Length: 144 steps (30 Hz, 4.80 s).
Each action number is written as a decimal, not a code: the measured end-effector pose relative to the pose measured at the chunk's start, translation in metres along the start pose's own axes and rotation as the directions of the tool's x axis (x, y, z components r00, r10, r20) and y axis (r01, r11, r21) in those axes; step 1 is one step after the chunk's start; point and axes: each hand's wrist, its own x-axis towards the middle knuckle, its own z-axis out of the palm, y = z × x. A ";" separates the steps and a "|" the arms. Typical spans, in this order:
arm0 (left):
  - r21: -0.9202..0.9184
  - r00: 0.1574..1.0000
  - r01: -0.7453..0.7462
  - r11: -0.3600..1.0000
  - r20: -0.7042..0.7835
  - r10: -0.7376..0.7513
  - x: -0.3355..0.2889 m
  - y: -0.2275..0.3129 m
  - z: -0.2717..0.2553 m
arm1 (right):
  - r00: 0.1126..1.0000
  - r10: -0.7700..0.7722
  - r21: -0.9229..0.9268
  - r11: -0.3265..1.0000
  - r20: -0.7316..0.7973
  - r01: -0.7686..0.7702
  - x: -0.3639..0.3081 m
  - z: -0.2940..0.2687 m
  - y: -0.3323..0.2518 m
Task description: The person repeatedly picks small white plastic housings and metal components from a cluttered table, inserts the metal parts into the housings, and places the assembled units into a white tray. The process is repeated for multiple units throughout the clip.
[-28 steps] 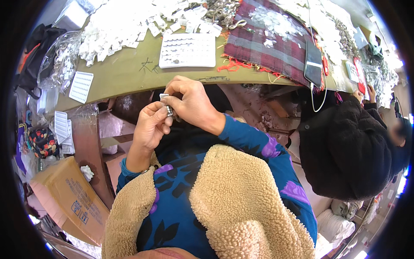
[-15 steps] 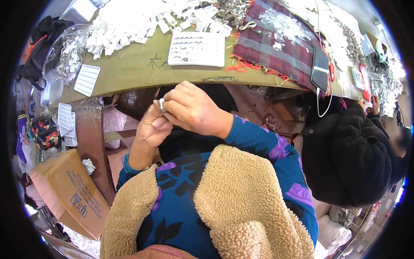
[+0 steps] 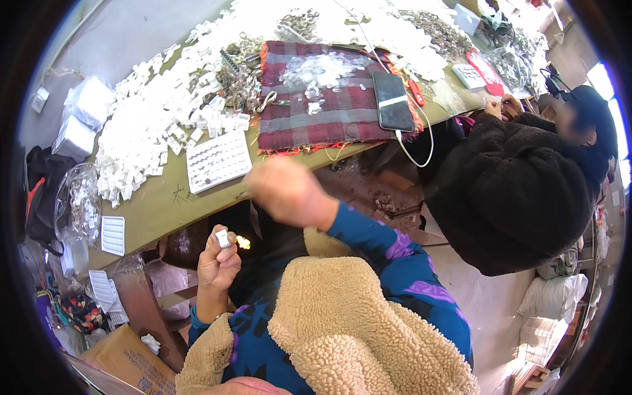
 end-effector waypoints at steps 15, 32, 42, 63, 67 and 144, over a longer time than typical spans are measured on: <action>0.129 0.997 0.062 0.990 -0.044 -0.057 0.010 -0.004 -0.003 | 0.861 0.492 -0.473 0.793 0.126 -0.384 0.044 -0.039 0.149; 0.104 0.996 -0.029 0.994 -0.083 0.038 0.004 -0.002 0.004 | 0.796 0.581 0.008 0.809 -0.170 -0.588 0.061 -0.041 0.090; 0.242 0.952 -0.300 0.923 0.010 0.307 -0.021 0.015 0.025 | 0.920 0.030 0.455 0.863 0.391 -0.221 0.028 0.045 -0.054; 0.480 0.939 -0.179 0.859 -0.176 0.295 -0.017 0.010 0.031 | 0.812 -0.037 0.359 0.908 0.583 -0.216 0.033 0.045 -0.047; 0.483 0.944 -0.143 0.864 -0.195 0.265 -0.016 0.007 0.032 | 0.808 -0.073 0.352 0.920 0.585 -0.172 0.030 0.043 -0.049; 0.488 0.955 -0.184 0.853 -0.116 0.273 -0.024 0.013 0.035 | 0.847 -0.086 0.308 0.947 0.524 -0.094 0.034 0.001 -0.057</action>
